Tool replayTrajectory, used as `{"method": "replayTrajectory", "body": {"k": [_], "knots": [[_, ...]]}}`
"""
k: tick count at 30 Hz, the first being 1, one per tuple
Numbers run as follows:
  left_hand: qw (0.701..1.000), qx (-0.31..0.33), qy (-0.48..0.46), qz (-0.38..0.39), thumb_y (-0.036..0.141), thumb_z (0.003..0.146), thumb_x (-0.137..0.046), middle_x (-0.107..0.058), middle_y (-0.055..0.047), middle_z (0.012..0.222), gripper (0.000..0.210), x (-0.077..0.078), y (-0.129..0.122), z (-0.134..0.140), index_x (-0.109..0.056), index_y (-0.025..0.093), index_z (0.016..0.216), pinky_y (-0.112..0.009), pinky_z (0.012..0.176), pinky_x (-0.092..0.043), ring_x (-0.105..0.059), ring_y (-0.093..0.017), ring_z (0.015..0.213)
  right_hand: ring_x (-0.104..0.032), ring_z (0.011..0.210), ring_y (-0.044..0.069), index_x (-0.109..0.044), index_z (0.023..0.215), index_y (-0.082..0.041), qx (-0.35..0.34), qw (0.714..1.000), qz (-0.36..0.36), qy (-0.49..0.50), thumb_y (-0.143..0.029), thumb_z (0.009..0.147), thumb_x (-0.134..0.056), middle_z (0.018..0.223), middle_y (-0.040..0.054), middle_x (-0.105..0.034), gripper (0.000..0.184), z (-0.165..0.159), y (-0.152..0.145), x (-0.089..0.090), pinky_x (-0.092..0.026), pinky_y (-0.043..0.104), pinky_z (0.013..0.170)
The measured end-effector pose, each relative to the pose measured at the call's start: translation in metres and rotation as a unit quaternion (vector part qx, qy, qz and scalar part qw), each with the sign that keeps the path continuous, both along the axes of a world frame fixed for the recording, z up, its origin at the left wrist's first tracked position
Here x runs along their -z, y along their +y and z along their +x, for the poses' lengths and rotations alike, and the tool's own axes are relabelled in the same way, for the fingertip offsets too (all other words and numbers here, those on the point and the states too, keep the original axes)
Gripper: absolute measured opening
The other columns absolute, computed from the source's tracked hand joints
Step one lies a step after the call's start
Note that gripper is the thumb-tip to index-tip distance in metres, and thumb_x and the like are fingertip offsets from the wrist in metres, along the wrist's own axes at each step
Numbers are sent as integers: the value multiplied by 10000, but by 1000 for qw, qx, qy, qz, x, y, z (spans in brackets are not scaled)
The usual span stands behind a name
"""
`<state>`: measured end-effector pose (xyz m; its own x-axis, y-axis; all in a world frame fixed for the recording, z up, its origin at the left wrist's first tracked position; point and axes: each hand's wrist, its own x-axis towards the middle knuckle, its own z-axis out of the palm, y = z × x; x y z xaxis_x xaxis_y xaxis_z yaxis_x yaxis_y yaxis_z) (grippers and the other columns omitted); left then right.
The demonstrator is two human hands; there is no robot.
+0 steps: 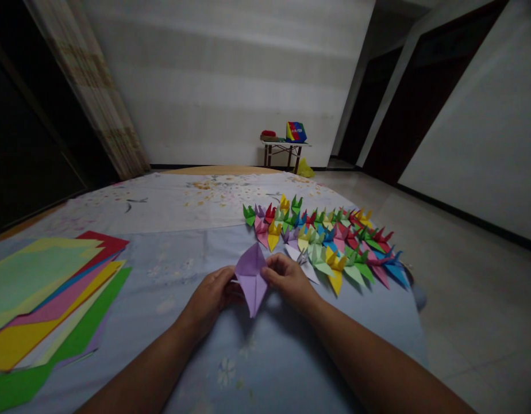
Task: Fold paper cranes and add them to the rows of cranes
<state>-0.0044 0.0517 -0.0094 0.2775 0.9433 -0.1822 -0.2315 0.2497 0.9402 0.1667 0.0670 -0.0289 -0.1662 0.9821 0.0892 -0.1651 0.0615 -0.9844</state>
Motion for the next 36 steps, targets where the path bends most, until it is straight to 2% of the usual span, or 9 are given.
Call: {"method": "replayTrajectory", "body": {"k": [4, 8, 17, 22, 27, 31, 33, 36], "knots": [[999, 42, -33, 1, 348, 790, -568, -693, -84, 826, 250, -3, -2, 3, -663, 131, 872, -282, 685, -489, -626, -182, 748, -443, 482, 62, -522, 738, -161, -5, 1000, -8, 19, -362, 645, -687, 567, -60, -518, 277, 1, 1, 0, -335, 199, 493], [997, 69, -22, 18, 377, 799, -570, -693, -77, 817, 275, -2, -4, 4, -665, 134, 886, -268, 705, -475, -614, -161, 717, -440, 476, 63, -514, 730, -164, -18, 999, -17, 20, -379, 627, -703, 556, -64, -508, 304, 1, 1, 1, -327, 200, 483], [995, 7, 88, 45, 406, 716, -641, -641, 5, 640, 271, 6, -3, 5, -645, 139, 761, -229, 601, -422, -548, -122, 569, -433, 479, 62, -507, 737, -168, -46, 999, -18, 13, -381, 641, -700, 569, -63, -499, 303, -2, 0, 5, -330, 198, 479], [981, -1, 178, 78, 434, 716, -596, -574, 25, 548, 299, 5, -4, 6, -624, 136, 717, -223, 509, -374, -476, -110, 474, -430, 483, 58, -500, 739, -162, -40, 999, -12, -29, -353, 651, -687, 590, -58, -502, 281, -2, -2, 3, -326, 191, 478], [941, 13, 290, 175, 416, 749, -537, -586, 15, 586, 282, 1, -6, 0, -626, 161, 664, -234, 561, -369, -520, -152, 570, -461, 505, 67, -507, 779, -163, -47, 994, -2, -97, -283, 680, -650, 593, -60, -503, 211, -1, -4, 4, -337, 186, 487], [884, 14, 410, 226, 384, 772, -496, -582, 0, 607, 265, 1, -9, -3, -616, 186, 643, -249, 554, -347, -536, -178, 593, -477, 521, 75, -525, 893, -169, -57, 980, 11, -190, -231, 713, -604, 604, -59, -513, 206, 1, -7, 4, -350, 183, 497], [853, 4, 463, 243, 359, 768, -501, -589, -9, 674, 203, 2, -11, -3, -611, 197, 716, -259, 579, -356, -549, -190, 645, -482, 532, 81, -539, 942, -176, -50, 964, 33, -259, -212, 721, -588, 605, -55, -522, 229, 2, -9, 1, -347, 185, 506], [808, -26, 533, 251, 314, 764, -510, -577, -7, 770, 166, 3, -16, 1, -545, 208, 887, -265, 616, -375, -561, -190, 719, -501, 558, 99, -556, 990, -196, -42, 924, 80, -371, -212, 734, -572, 622, -37, -561, 257, 2, -14, -5, -332, 194, 518]]}}
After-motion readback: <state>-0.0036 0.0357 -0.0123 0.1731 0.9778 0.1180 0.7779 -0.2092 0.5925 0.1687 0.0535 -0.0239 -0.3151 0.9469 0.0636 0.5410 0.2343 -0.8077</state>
